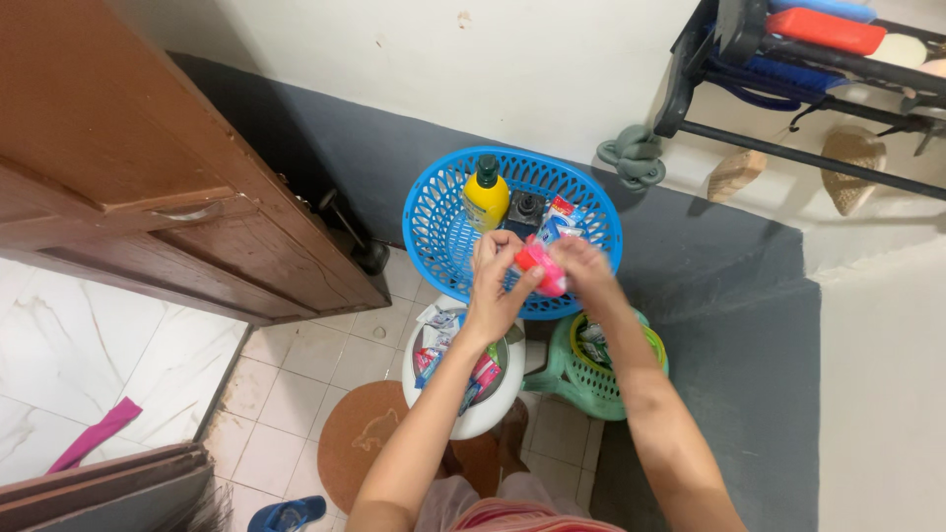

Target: The person transfers various toiletries and cleaning supplies from a white bucket and a green basket into a blue basket. Items handled include a yellow bottle, toothpaste tubes, and small packets. The person arranges the items within the blue basket.

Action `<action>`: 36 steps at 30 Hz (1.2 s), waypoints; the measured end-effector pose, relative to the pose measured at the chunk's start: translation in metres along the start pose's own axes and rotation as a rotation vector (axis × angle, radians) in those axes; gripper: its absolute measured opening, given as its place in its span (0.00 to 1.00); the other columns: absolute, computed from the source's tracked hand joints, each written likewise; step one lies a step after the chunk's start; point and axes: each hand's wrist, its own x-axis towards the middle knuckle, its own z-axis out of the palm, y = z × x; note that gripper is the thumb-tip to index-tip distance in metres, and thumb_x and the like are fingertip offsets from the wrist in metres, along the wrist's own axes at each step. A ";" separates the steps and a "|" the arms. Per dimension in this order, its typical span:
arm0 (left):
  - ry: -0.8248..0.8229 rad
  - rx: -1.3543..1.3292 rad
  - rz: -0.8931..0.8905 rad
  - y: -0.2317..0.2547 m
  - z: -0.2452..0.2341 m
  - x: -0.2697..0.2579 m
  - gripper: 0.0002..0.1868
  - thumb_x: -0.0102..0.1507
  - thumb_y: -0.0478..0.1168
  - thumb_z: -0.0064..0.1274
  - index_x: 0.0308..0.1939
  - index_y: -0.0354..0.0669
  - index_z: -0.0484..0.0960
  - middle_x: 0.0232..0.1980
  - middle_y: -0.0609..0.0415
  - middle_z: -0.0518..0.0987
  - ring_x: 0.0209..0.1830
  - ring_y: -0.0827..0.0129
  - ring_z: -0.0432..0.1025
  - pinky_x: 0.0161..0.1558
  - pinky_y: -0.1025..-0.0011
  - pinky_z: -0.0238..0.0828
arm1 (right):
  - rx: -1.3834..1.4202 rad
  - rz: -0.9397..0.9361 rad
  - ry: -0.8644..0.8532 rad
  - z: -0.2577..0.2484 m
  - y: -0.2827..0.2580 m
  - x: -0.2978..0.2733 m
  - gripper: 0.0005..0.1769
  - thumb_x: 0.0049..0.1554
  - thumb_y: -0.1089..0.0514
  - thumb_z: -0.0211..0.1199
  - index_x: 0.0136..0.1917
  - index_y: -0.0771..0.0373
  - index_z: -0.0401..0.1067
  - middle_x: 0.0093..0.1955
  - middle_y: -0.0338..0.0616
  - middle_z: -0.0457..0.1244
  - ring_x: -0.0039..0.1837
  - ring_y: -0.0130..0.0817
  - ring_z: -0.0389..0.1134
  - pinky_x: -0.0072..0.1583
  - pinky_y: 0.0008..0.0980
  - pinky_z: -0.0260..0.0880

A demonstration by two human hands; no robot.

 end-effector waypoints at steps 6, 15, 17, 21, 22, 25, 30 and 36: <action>0.160 -0.930 -0.465 -0.061 0.016 -0.027 0.11 0.61 0.33 0.61 0.43 0.35 0.75 0.50 0.52 0.70 0.50 0.70 0.66 0.53 0.73 0.67 | 0.619 0.303 -0.401 0.043 0.049 -0.034 0.26 0.63 0.48 0.57 0.70 0.59 0.62 0.58 0.45 0.69 0.55 0.39 0.74 0.48 0.44 0.77; 0.572 -0.207 -0.701 -0.177 -0.040 -0.086 0.31 0.59 0.37 0.61 0.64 0.38 0.67 0.62 0.44 0.71 0.63 0.61 0.67 0.62 0.64 0.67 | -0.753 -0.548 -0.036 0.051 0.074 0.099 0.36 0.47 0.57 0.79 0.65 0.64 0.68 0.52 0.53 0.71 0.52 0.47 0.76 0.54 0.45 0.74; 0.517 -0.172 -0.723 -0.205 -0.037 -0.108 0.31 0.59 0.37 0.60 0.65 0.36 0.69 0.65 0.41 0.72 0.67 0.60 0.68 0.66 0.63 0.65 | -0.859 -0.628 -0.042 0.071 0.093 0.125 0.36 0.45 0.59 0.77 0.66 0.62 0.68 0.53 0.58 0.69 0.55 0.54 0.73 0.56 0.46 0.73; 0.250 -0.051 -0.898 -0.245 0.001 -0.129 0.54 0.55 0.32 0.66 0.76 0.34 0.45 0.67 0.35 0.65 0.56 0.60 0.73 0.57 0.63 0.72 | -0.994 -0.545 0.085 0.100 0.134 0.158 0.32 0.53 0.54 0.74 0.66 0.63 0.65 0.55 0.62 0.66 0.58 0.63 0.68 0.58 0.52 0.69; 0.237 -0.127 -0.889 -0.246 0.007 -0.132 0.52 0.55 0.31 0.62 0.77 0.35 0.46 0.64 0.37 0.70 0.50 0.61 0.75 0.51 0.64 0.74 | -1.022 -0.550 0.109 0.103 0.140 0.159 0.31 0.54 0.56 0.71 0.67 0.64 0.65 0.57 0.63 0.65 0.57 0.65 0.68 0.56 0.54 0.68; 0.213 -0.293 -0.824 -0.235 0.015 -0.133 0.50 0.55 0.28 0.55 0.79 0.36 0.47 0.57 0.42 0.80 0.40 0.65 0.80 0.41 0.70 0.78 | -1.118 -0.554 0.166 0.110 0.143 0.153 0.25 0.59 0.59 0.63 0.68 0.62 0.65 0.62 0.62 0.62 0.54 0.66 0.67 0.53 0.57 0.68; 0.207 -0.290 -0.804 -0.216 0.008 -0.126 0.51 0.55 0.26 0.56 0.79 0.36 0.45 0.58 0.43 0.80 0.38 0.69 0.81 0.40 0.74 0.78 | -1.190 -0.591 -0.153 0.112 0.122 0.140 0.18 0.61 0.55 0.65 0.64 0.52 0.69 0.60 0.50 0.62 0.55 0.59 0.70 0.54 0.55 0.71; 0.226 -0.365 -0.778 -0.201 0.006 -0.118 0.53 0.54 0.25 0.53 0.78 0.34 0.42 0.62 0.44 0.77 0.39 0.71 0.80 0.37 0.75 0.77 | -1.413 -0.390 -0.380 0.132 0.102 0.131 0.46 0.35 0.58 0.73 0.68 0.47 0.65 0.67 0.55 0.56 0.53 0.62 0.69 0.52 0.52 0.72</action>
